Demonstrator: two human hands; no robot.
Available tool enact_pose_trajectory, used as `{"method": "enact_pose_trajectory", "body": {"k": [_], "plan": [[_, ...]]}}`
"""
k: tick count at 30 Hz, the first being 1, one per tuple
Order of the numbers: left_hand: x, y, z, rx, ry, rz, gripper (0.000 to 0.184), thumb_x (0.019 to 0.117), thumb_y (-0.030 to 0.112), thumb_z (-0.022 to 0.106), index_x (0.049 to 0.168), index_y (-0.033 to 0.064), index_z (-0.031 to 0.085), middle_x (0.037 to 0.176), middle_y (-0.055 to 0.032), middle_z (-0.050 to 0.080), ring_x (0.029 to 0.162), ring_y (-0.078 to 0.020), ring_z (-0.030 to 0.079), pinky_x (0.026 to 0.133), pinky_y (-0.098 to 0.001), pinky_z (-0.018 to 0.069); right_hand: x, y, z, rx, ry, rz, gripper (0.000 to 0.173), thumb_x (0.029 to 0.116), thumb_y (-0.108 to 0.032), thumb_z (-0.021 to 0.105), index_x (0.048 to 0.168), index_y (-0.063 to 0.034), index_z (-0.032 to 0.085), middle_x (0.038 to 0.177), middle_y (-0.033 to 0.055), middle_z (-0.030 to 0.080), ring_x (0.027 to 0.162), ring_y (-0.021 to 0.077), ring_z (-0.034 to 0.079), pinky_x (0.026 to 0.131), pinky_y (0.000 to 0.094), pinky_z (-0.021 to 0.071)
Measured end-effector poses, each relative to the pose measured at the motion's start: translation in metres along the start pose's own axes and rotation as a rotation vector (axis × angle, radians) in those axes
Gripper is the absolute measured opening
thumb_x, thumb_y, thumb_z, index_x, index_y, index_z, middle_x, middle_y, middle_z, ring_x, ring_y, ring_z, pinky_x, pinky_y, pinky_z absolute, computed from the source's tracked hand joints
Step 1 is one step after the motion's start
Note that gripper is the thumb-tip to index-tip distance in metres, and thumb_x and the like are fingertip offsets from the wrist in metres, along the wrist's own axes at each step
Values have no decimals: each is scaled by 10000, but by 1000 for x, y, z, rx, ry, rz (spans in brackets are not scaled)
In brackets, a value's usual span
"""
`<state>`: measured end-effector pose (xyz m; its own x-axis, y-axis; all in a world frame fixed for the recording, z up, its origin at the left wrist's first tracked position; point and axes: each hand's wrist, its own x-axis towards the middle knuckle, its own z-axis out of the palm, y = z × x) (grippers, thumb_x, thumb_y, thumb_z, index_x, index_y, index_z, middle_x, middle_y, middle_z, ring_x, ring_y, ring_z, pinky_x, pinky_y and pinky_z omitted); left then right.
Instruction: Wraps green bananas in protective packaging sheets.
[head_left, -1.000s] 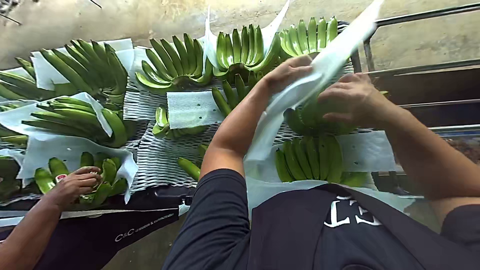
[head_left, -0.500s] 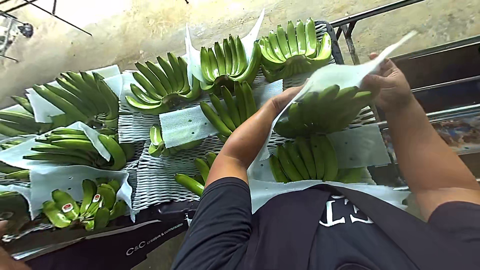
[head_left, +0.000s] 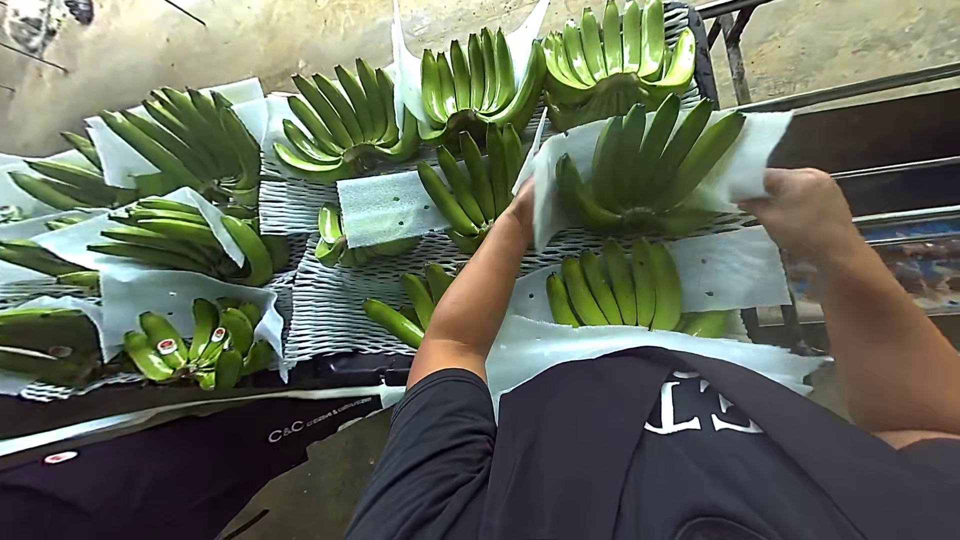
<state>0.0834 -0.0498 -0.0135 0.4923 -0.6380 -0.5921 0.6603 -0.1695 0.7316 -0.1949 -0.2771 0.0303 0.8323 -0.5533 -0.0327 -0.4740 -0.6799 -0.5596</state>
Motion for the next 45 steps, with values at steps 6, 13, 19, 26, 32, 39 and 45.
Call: {"method": "enact_pose_trajectory", "body": {"k": [6, 13, 19, 26, 32, 39, 45], "plan": [[-82, -44, 24, 1031, 203, 840, 396, 983, 149, 619, 1322, -55, 604, 1489, -266, 485, 1437, -391, 405, 1183, -509, 336, -79, -7, -3, 116, -33, -39, 384, 975, -100, 661, 1329, 43, 616, 1115, 271, 697, 1057, 449, 665, 962, 626, 500], [-179, -128, 21, 1225, -578, 997, 139, 964, 83, 649, 985, -6, 753, 1101, -181, 730, 1069, -292, 705, 948, -384, 558, -151, -38, 63, 312, -354, -704, 299, 965, -81, 556, 1190, -114, 750, 1170, 135, 740, 1050, 369, 710, 885, 541, 570], [-236, -121, 38, 1086, -394, 219, 328, 1082, 125, 447, 1309, -84, 561, 1122, -222, 694, 1037, -281, 689, 945, -443, 538, -185, -43, 42, 357, -424, -849, 294, 1058, -125, 485, 1170, -69, 751, 1191, 145, 740, 1060, 345, 720, 904, 483, 569], [-233, -119, 33, 1394, -665, -118, 328, 1089, 224, 491, 1082, -42, 683, 900, -164, 659, 839, -249, 612, 790, -459, 491, -209, -38, 38, 320, -396, -911, 301, 1054, -150, 488, 1161, -109, 767, 1207, 68, 752, 1169, 302, 693, 1091, 625, 389], [-228, -131, 33, 1227, -593, -31, 216, 1030, 114, 560, 918, -29, 677, 737, -66, 583, 667, -131, 519, 650, -339, 440, -216, -29, 37, 378, -446, -917, 330, 1068, -166, 450, 1173, -108, 758, 1214, 65, 748, 1177, 264, 697, 1135, 601, 385], [-203, -61, 20, 452, 201, 291, 227, 1055, 119, 467, 915, 47, 630, 749, 45, 621, 679, -26, 597, 670, -238, 530, -201, -36, 29, 420, -527, -812, 345, 1071, -141, 434, 1209, -40, 733, 1234, 120, 736, 1181, 288, 695, 1138, 602, 380], [-140, 85, 1, 311, 921, 845, 265, 1079, 218, 491, 935, 22, 595, 801, -12, 542, 725, -63, 541, 735, -265, 482, -95, -41, 4, 374, -565, -734, 256, 965, -33, 612, 1191, -4, 728, 1159, 158, 738, 1102, 278, 705, 1032, 471, 525]]}}
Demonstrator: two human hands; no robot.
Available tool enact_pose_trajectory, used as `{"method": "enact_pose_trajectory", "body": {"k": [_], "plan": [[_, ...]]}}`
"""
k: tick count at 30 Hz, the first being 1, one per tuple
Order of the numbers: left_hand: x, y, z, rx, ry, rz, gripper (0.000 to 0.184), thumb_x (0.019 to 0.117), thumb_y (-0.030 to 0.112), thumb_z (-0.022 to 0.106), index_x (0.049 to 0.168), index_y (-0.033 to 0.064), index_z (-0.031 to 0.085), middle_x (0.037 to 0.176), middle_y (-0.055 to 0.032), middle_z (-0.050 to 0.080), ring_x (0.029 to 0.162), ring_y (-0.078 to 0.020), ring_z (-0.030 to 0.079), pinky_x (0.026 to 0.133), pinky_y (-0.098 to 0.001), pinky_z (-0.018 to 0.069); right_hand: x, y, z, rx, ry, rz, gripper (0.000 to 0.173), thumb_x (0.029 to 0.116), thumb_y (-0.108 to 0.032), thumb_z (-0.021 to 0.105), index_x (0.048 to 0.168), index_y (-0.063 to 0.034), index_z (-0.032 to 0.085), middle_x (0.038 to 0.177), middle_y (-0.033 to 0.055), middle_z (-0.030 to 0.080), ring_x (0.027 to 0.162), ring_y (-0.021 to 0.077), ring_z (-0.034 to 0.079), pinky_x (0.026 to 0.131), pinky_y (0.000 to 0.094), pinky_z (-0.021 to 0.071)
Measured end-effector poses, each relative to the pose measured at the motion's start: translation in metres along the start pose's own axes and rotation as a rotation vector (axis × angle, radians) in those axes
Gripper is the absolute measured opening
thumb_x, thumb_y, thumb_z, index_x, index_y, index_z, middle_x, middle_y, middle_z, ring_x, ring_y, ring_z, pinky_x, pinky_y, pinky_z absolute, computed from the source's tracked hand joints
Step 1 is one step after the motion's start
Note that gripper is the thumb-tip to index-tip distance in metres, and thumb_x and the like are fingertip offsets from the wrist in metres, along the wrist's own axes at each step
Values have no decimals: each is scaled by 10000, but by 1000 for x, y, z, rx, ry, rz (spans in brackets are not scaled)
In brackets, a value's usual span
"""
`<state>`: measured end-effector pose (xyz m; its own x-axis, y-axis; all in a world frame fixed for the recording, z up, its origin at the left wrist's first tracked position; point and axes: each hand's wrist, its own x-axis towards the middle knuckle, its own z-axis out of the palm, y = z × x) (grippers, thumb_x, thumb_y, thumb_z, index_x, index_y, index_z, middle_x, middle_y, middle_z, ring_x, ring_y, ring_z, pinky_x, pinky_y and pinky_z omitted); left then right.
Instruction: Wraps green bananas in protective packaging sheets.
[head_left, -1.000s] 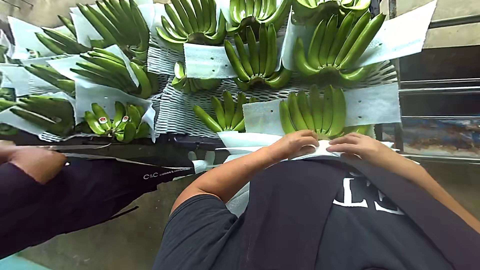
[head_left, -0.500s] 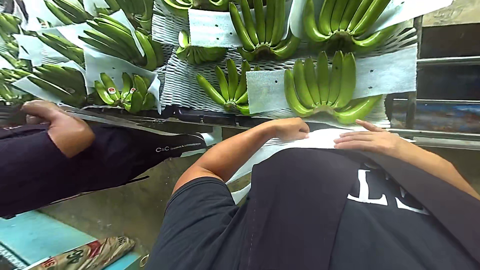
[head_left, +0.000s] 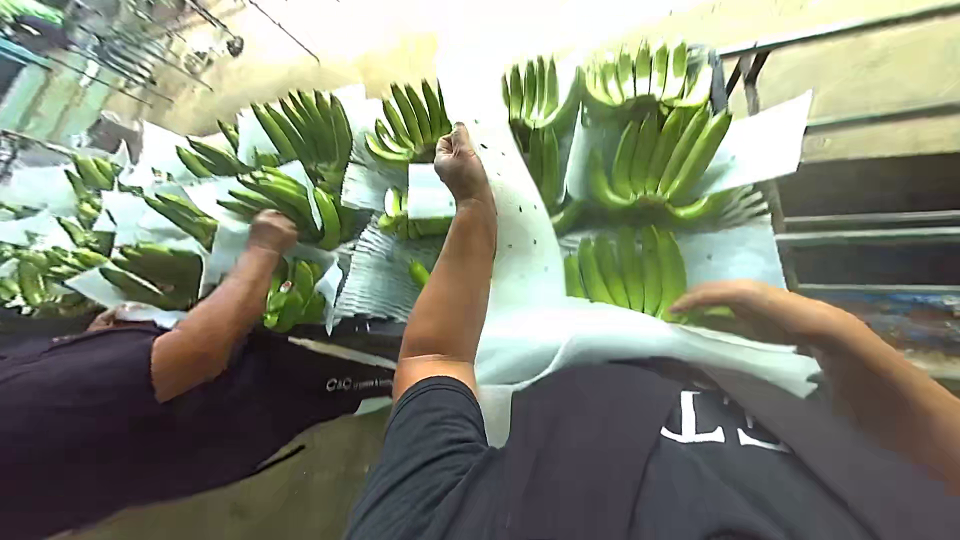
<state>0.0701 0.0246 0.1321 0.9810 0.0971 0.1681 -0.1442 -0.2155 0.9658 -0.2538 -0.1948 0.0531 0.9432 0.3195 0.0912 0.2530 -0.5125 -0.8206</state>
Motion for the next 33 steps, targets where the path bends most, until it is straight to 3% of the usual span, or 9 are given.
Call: {"method": "enact_pose_trajectory", "body": {"k": [2, 4, 7, 9, 12, 16, 20, 27, 33], "plan": [[29, 9, 32, 25, 41, 171, 257, 1069, 201, 483, 938, -4, 566, 771, -29, 505, 690, -81, 508, 701, -269, 463, 38, 30, -47, -84, 143, 52, 228, 962, -7, 626, 1166, 23, 725, 1152, 165, 734, 1103, 253, 701, 1028, 432, 535], [43, 17, 69, 141, -47, 269, 324, 1054, 211, 494, 1082, -88, 615, 880, -148, 641, 783, -176, 626, 769, -351, 528, 89, 69, -96, -202, 269, 103, 243, 947, 22, 649, 1178, 14, 723, 1189, 180, 718, 1142, 304, 683, 1051, 495, 516], [52, 10, 131, 280, -286, 281, 375, 1062, 231, 490, 1168, -111, 601, 1055, -246, 657, 958, -305, 665, 884, -457, 540, 179, 141, -161, -335, 385, 217, 275, 971, -58, 659, 1238, -16, 707, 1272, 220, 674, 1231, 404, 619, 1073, 603, 461], [56, -11, 171, 317, -386, 259, 358, 1057, 236, 484, 1143, -87, 614, 1085, -236, 651, 981, -309, 664, 885, -476, 545, 243, 185, -192, -411, 380, 362, 320, 991, -155, 665, 1291, -45, 684, 1380, 218, 614, 1335, 426, 533, 1119, 626, 401], [54, -47, 214, 383, -448, 175, 368, 1075, 257, 462, 1155, -66, 620, 1141, -232, 646, 1020, -320, 668, 902, -497, 548, 320, 253, -209, -492, 360, 456, 418, 1001, -289, 659, 1366, -86, 645, 1457, 220, 553, 1375, 466, 474, 1075, 720, 370], [59, -78, 239, 398, -406, 150, 355, 1080, 230, 453, 1114, -81, 621, 1101, -234, 641, 975, -325, 663, 880, -483, 542, 385, 280, -207, -480, 191, 556, 472, 1056, -393, 542, 1412, -91, 613, 1526, 202, 499, 1462, 464, 363, 1107, 779, 237], [63, -84, 240, 330, -362, 121, 309, 1088, 229, 448, 1076, -42, 594, 975, -173, 616, 843, -260, 626, 800, -434, 528, 403, 283, -216, -508, -41, 652, 579, 1064, -574, 385, 1371, -165, 657, 1485, 181, 550, 1458, 447, 379, 1105, 782, 211], [100, -73, 226, 196, -435, 113, 319, 1112, 220, 401, 1116, -53, 565, 888, -146, 600, 817, -221, 610, 788, -404, 518, 355, 259, -245, -461, 147, 460, 551, 911, -591, 687, 1308, -211, 686, 1441, 134, 565, 1393, 459, 407, 998, 760, 339], [147, -54, 244, -86, -855, 60, 293, 1115, 193, 366, 1217, -22, 537, 1040, -102, 619, 920, -111, 620, 844, -318, 544, 304, 180, -230, -629, 232, 232, 680, 792, -559, 815, 1329, -173, 654, 1438, 147, 555, 1339, 480, 439, 966, 740, 344]]}}
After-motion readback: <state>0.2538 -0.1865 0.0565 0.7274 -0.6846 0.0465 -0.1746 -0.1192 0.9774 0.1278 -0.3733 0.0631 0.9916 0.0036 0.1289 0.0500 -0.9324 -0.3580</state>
